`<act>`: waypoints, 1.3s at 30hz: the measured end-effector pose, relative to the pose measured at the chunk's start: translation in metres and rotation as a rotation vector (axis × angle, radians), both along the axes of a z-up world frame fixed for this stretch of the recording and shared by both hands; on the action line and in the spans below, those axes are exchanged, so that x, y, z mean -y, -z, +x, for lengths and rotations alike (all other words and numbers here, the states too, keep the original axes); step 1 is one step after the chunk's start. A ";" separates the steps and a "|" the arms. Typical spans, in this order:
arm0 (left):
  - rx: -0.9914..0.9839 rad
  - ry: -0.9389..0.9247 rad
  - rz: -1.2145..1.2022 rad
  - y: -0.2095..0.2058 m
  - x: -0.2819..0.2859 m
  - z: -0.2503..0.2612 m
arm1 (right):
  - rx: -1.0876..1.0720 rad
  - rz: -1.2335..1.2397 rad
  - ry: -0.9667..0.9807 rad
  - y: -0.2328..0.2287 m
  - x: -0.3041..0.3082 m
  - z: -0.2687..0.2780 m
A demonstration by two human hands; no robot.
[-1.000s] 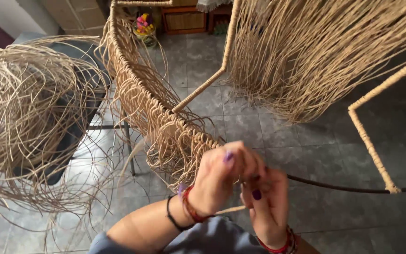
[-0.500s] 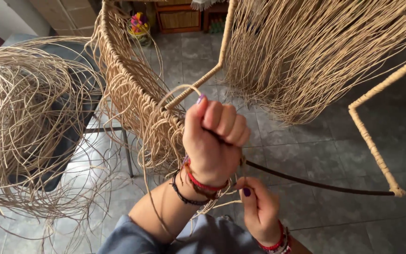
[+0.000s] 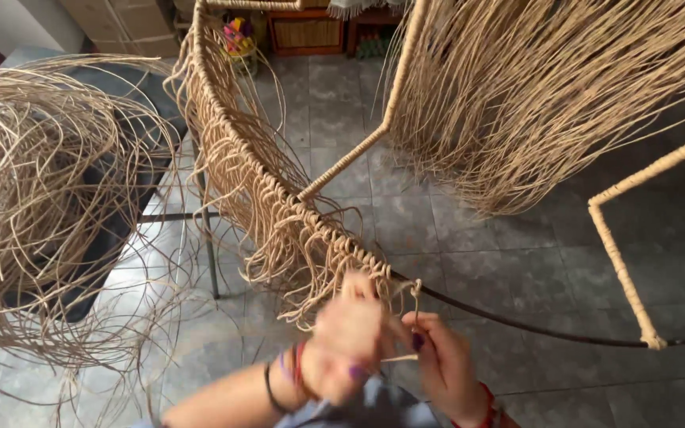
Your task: Tying strands of natural fiber onto a metal frame to create a decorative fringe
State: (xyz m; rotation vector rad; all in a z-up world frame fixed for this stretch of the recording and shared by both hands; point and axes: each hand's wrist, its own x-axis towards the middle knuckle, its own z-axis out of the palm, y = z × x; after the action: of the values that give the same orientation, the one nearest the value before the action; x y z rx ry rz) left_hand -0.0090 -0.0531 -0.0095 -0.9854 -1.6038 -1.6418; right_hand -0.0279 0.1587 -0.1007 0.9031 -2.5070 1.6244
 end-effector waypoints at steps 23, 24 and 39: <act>0.044 -0.275 -0.072 0.080 0.004 0.014 | -0.534 0.735 0.132 -0.104 0.035 -0.037; 0.040 -0.280 -0.070 0.081 0.003 0.010 | -0.540 0.734 0.128 -0.103 0.036 -0.039; 0.238 -0.294 -0.096 0.120 -0.076 -0.019 | -0.635 0.623 0.296 -0.082 -0.012 -0.086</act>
State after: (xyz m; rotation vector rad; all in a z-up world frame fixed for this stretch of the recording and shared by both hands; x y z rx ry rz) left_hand -0.0285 0.0226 -0.1295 -0.5792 -1.8991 -1.5326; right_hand -0.1139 0.1707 -0.0187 0.8363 -2.4894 0.3642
